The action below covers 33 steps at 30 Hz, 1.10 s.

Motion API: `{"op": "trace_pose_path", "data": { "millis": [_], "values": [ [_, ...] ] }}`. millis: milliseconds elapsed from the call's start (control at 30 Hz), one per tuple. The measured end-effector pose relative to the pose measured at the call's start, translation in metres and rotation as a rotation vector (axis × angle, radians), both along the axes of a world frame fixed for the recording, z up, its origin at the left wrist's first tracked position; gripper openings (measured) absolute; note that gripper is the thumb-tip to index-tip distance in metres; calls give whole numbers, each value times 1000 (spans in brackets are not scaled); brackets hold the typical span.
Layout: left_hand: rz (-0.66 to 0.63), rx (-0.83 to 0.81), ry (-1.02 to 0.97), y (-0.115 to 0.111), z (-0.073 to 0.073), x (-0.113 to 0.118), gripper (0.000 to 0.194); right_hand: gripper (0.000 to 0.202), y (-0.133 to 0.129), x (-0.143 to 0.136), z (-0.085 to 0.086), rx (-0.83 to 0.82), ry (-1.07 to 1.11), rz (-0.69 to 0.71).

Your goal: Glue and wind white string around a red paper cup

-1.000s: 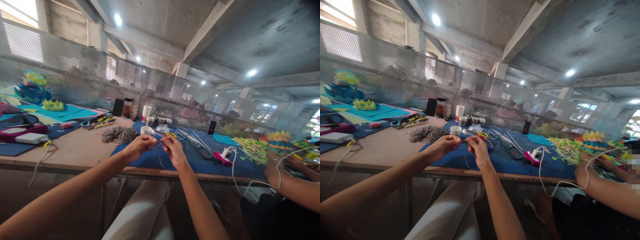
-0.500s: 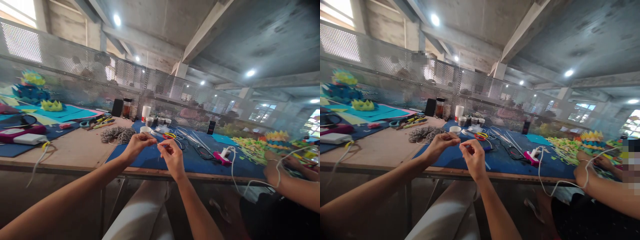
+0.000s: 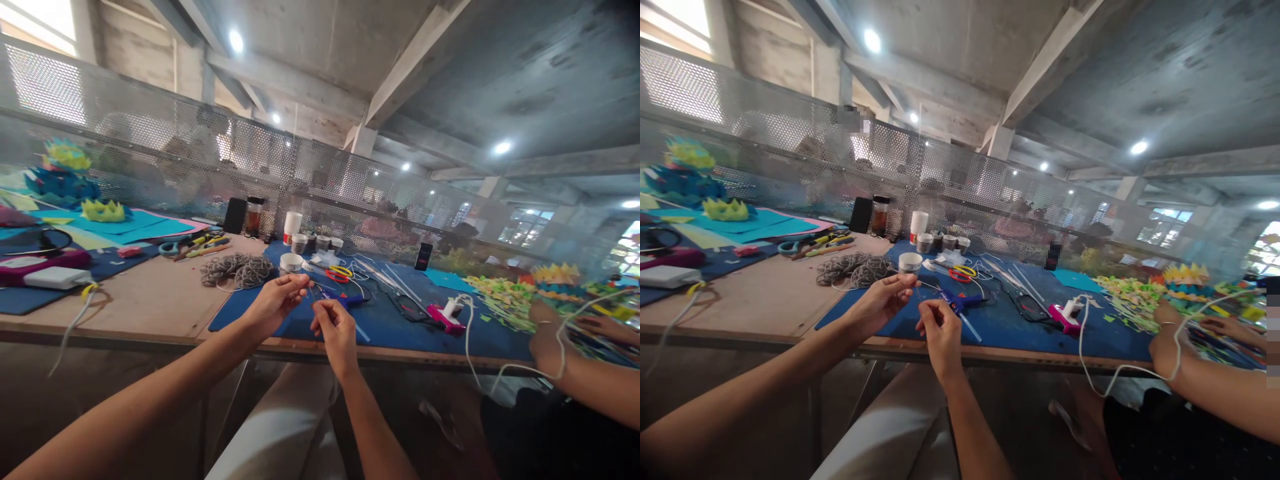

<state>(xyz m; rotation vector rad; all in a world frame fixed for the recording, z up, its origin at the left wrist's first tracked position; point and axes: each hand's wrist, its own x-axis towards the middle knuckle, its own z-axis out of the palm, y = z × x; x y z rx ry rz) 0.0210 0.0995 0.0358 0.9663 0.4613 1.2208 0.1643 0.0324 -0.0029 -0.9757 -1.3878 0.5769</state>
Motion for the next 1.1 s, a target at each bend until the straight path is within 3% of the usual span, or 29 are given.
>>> {"op": "trace_pose_path", "data": {
  "millis": [200,267,367,467,567,700,1100],
  "values": [
    [71,53,-38,0,0,-2,26,26,-5,12,1,112,-125,-241],
    [120,100,-28,-4,-2,1,26,34,-6,8,6,43,-12,-159],
    [200,169,-22,-11,-4,6,22,45,-5,-4,16,-157,263,112],
    [287,227,-27,-18,-5,9,17,45,-3,-17,23,-185,398,257],
    [361,274,-6,-24,-7,10,15,34,-3,-24,26,-89,340,185],
    [363,250,-47,-29,-9,12,15,29,-4,-25,26,-25,251,37],
    [494,359,-46,-36,-11,17,6,29,-7,-31,20,-98,426,72]
  ]
}}
